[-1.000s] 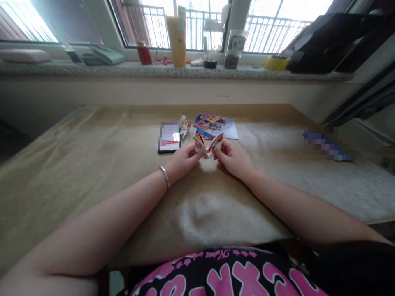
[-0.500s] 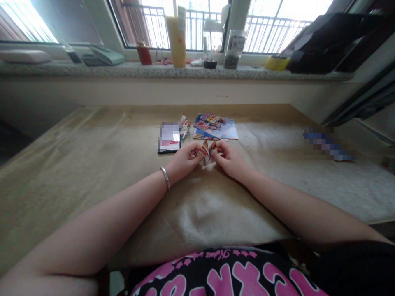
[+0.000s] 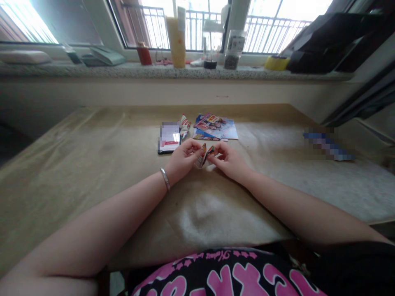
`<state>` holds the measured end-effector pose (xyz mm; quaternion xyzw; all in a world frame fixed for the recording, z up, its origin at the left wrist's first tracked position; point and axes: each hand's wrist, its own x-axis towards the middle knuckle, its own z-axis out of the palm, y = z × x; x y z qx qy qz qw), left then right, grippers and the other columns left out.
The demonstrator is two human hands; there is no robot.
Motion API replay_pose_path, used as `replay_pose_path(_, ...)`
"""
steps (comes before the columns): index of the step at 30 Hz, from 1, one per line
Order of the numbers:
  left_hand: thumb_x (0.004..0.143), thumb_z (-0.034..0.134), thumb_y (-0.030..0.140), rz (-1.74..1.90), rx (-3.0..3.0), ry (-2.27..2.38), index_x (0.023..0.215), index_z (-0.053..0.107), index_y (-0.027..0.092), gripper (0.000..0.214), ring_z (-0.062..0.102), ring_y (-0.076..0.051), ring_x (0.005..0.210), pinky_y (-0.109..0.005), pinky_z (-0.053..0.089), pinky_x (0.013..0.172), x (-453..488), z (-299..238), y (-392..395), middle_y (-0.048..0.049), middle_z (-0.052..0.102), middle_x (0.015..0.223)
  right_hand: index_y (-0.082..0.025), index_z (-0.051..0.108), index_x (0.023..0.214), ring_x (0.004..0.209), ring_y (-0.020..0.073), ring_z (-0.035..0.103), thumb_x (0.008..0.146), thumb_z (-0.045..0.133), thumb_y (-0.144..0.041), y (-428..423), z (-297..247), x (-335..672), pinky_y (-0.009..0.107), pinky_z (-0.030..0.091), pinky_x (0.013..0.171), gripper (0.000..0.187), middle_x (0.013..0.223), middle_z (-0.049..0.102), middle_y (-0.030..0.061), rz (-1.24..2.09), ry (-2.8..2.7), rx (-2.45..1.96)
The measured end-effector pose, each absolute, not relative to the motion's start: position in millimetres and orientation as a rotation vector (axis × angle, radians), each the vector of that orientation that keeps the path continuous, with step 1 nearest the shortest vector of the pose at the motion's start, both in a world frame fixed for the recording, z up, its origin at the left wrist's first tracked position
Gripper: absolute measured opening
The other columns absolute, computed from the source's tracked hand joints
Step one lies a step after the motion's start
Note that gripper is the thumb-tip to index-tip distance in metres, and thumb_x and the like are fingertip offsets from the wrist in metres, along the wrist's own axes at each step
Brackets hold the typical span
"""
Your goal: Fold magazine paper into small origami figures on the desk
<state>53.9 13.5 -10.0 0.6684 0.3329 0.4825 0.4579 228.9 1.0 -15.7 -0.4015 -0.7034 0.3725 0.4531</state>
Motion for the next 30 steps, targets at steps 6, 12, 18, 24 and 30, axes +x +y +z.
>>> replay_pose_path(6,0.077,0.064,0.039,1.174,1.706,0.855,0.079,0.054,0.016,0.026,0.053,-0.009,0.064,-0.019,0.043,0.056,58,-6,7,0.0007,0.056,0.073,-0.020,0.055,0.077,0.067,0.0115,0.053,0.077,0.062,-0.039,1,-14,229,0.024,0.043,0.056,0.020,0.073,0.055,-0.0013,0.915,-1.680,-0.918)
replay_pose_path(12,0.078,0.062,0.042,1.200,1.725,0.867,0.080,0.053,0.017,0.027,0.052,-0.008,0.058,-0.019,0.042,0.051,60,-3,2,0.0020,0.055,0.069,-0.021,0.057,0.077,0.071,0.0130,0.056,0.079,0.060,-0.038,-2,-9,227,0.025,0.045,0.059,0.017,0.075,0.058,-0.0002,0.868,-1.725,-0.913)
replay_pose_path(18,0.078,0.058,0.031,1.202,1.675,0.843,0.083,0.050,0.017,0.016,0.051,-0.007,0.054,-0.018,0.040,0.048,63,0,-2,0.0025,0.054,0.068,-0.021,0.055,0.082,0.074,0.0127,0.056,0.080,0.059,-0.032,-4,-11,225,0.025,0.047,0.061,0.012,0.080,0.057,0.0000,0.793,-1.720,-0.928)
replay_pose_path(24,0.074,0.054,0.019,1.268,1.825,0.904,0.075,0.050,0.016,0.005,0.050,-0.009,0.066,-0.018,0.041,0.055,66,8,-9,0.0010,0.051,0.073,-0.021,0.056,0.081,0.076,0.0130,0.057,0.081,0.058,-0.029,-7,-7,225,0.026,0.049,0.062,0.009,0.080,0.058,0.0004,0.781,-1.759,-0.879)
replay_pose_path(30,0.079,0.054,0.025,1.232,1.842,0.874,0.076,0.049,0.017,0.010,0.049,-0.010,0.069,-0.019,0.043,0.057,64,9,-10,0.0000,0.050,0.073,-0.021,0.055,0.079,0.074,0.0123,0.055,0.082,0.056,-0.032,-9,-6,226,0.026,0.051,0.063,0.011,0.080,0.056,0.0002,0.758,-1.771,-0.888)
